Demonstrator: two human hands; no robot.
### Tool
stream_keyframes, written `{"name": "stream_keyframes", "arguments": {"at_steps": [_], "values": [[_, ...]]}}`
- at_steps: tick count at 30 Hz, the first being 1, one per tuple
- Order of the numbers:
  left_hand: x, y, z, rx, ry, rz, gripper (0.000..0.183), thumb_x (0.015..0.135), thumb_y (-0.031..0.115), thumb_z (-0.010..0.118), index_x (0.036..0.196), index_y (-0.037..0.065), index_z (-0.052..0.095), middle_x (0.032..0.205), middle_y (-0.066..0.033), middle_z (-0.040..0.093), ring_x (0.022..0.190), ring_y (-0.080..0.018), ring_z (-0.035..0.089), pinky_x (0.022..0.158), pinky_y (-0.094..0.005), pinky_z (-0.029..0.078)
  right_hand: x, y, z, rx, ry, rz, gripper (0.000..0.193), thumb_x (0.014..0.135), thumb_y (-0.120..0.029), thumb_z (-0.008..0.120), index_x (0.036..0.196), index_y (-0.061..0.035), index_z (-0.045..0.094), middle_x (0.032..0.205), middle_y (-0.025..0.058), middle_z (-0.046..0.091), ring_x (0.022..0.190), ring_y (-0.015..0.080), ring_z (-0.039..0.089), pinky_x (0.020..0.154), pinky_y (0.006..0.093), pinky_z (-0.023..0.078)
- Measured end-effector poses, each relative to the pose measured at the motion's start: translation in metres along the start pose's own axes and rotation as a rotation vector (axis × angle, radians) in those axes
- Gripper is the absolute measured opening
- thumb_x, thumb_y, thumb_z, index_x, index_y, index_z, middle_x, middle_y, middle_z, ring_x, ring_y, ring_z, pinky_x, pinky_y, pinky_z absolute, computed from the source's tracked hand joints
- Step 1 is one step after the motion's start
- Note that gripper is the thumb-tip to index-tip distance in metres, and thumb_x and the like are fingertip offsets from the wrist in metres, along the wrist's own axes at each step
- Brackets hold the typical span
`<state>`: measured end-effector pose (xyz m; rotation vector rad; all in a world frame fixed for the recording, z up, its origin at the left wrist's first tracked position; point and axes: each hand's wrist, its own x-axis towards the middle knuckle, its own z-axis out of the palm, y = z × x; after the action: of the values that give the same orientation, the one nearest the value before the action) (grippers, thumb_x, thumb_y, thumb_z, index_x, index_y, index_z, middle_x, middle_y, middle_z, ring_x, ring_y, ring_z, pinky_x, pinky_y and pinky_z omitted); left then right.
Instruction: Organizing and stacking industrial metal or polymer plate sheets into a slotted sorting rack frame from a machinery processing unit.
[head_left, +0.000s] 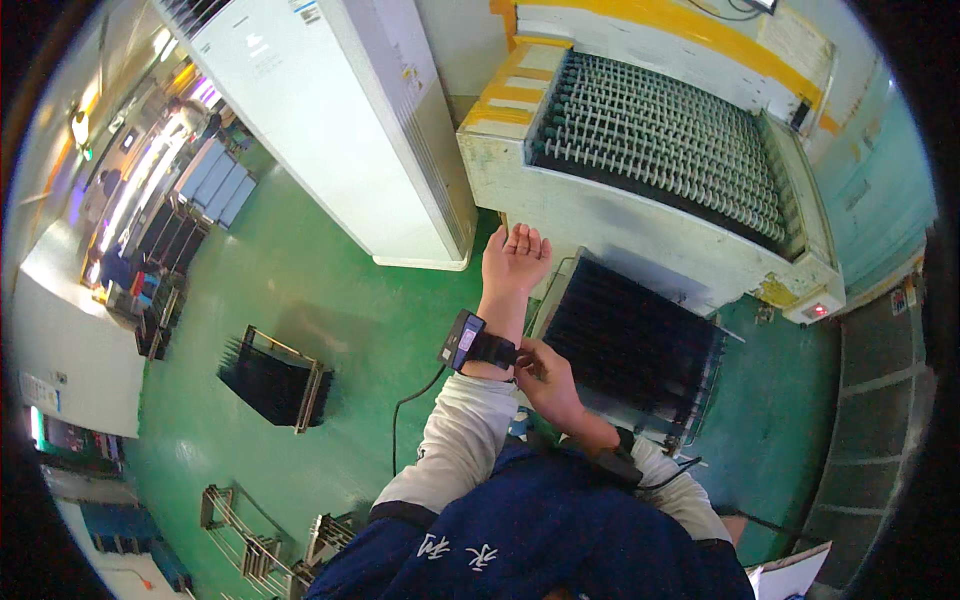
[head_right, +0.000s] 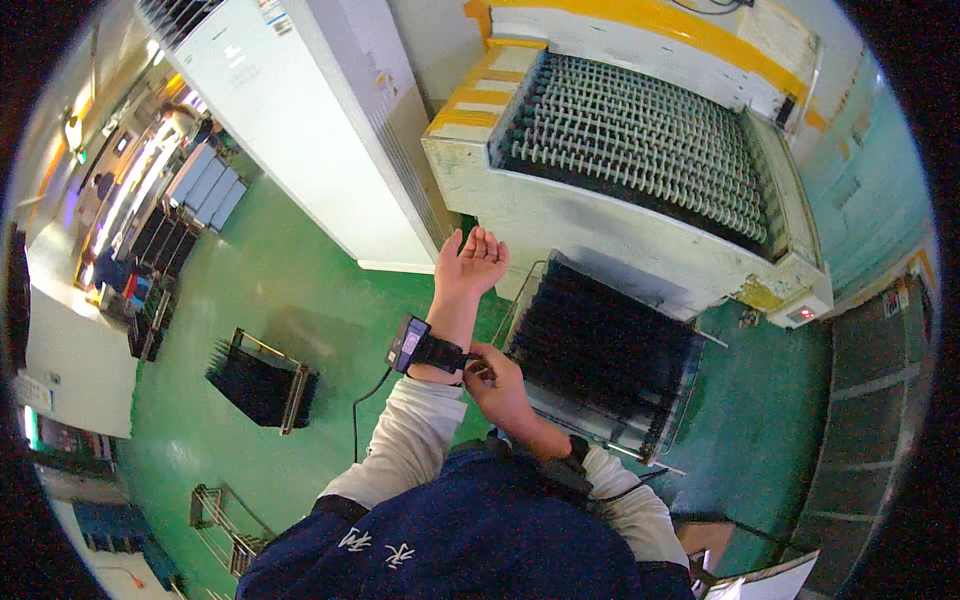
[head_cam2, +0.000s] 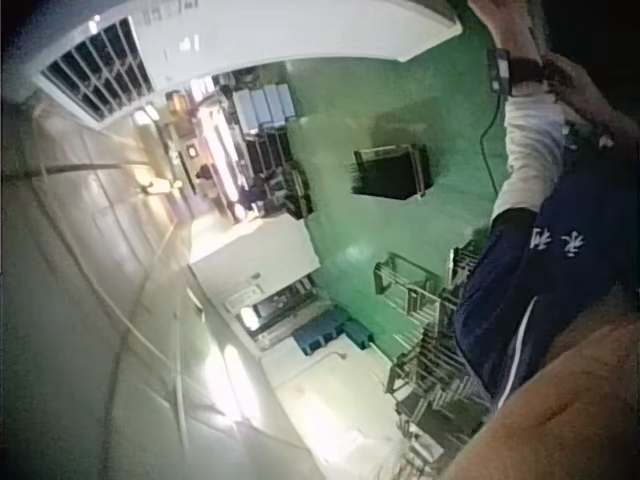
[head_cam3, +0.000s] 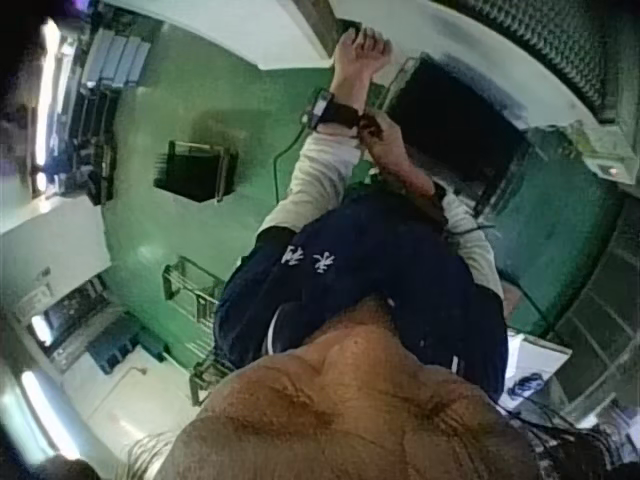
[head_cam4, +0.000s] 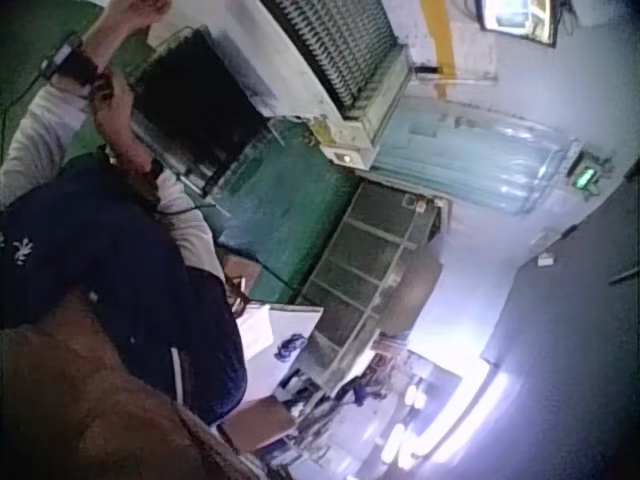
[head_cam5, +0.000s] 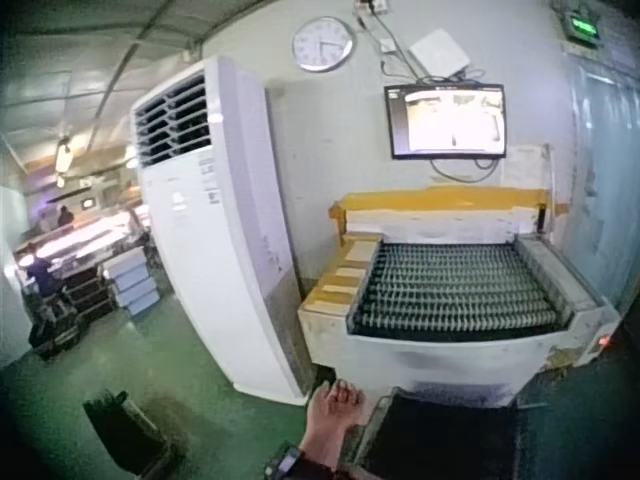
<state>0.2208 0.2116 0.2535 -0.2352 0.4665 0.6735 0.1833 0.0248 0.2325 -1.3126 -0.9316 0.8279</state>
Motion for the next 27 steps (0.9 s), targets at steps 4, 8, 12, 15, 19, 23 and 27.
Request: {"name": "stream_keyframes", "arguments": {"at_steps": [4,8,12,15,19,23,27], "values": [[-0.001,0.007,0.008,-0.09,-0.141,0.018,0.018,0.086,0.024,0.053,0.089,0.006,0.052,0.081,-0.0033,0.056,0.079,-0.0189,0.053,0.082,-0.0371,0.039,0.006,0.003,0.005,-0.096,0.086,-0.098,0.038,0.075,0.006,0.057,0.112,-0.0022,0.053,0.089,0.0073,0.06,0.073,0.014,0.056,0.065,0.0267,0.046],[-0.003,0.007,0.019,-0.138,-0.107,0.051,0.018,0.086,0.024,0.053,0.089,0.006,0.052,0.081,-0.0036,0.055,0.077,-0.0188,0.052,0.081,-0.0367,0.04,0.018,0.02,-0.001,0.005,0.05,-0.096,0.039,0.075,0.007,0.055,0.113,-0.0025,0.053,0.088,0.007,0.06,0.071,0.0129,0.056,0.063,0.0259,0.045],[-0.006,0.012,0.016,-0.189,-0.137,0.099,0.019,0.087,0.024,0.052,0.09,0.005,0.051,0.08,-0.0036,0.054,0.076,-0.0191,0.052,0.077,-0.0359,0.04,0.023,0.024,0.001,-0.029,0.029,-0.04,0.037,0.076,0.008,0.052,0.112,-0.0025,0.053,0.087,0.0059,0.06,0.071,0.0113,0.055,0.062,0.0254,0.044],[-0.003,0.015,0.013,-0.213,-0.154,0.12,0.019,0.088,0.024,0.051,0.09,0.005,0.051,0.079,-0.0035,0.054,0.074,-0.0192,0.052,0.075,-0.0354,0.04,0.028,0.033,0.002,0.123,0.025,-0.116,0.037,0.076,0.008,0.052,0.111,-0.0025,0.052,0.088,0.0069,0.06,0.069,0.0122,0.055,0.061,0.0262,0.044],[0.0,0.026,0.005,-0.262,-0.087,0.153,0.029,0.092,0.031,0.043,0.085,0.004,0.052,0.077,-0.0054,0.056,0.071,-0.0204,0.052,0.073,-0.0364,0.042,0.027,0.006,-0.005,-0.226,-0.054,-0.286,0.034,0.074,0.006,0.056,0.106,-0.002,0.052,0.087,0.0135,0.06,0.066,0.0229,0.059,0.058,0.0311,0.046],[0.009,0.033,-0.012,-0.282,-0.059,0.206,0.03,0.092,0.031,0.042,0.084,0.004,0.053,0.076,-0.0049,0.056,0.071,-0.0202,0.052,0.072,-0.036,0.042,0.029,0.008,-0.014,-0.598,-0.189,-0.393,0.029,0.071,0.005,0.057,0.099,-0.0015,0.052,0.083,0.0176,0.057,0.069,0.0326,0.059,0.057,0.0359,0.047],[0.007,0.034,-0.013,-0.292,-0.069,0.212,0.029,0.092,0.029,0.041,0.083,0.005,0.053,0.076,-0.0042,0.056,0.07,-0.0198,0.052,0.071,-0.0355,0.042,0.029,0.011,-0.012,-0.545,-0.168,-0.335,0.024,0.07,0.003,0.058,0.092,-0.0024,0.051,0.077,0.0174,0.054,0.068,0.0358,0.058,0.056,0.039,0.046]]}}
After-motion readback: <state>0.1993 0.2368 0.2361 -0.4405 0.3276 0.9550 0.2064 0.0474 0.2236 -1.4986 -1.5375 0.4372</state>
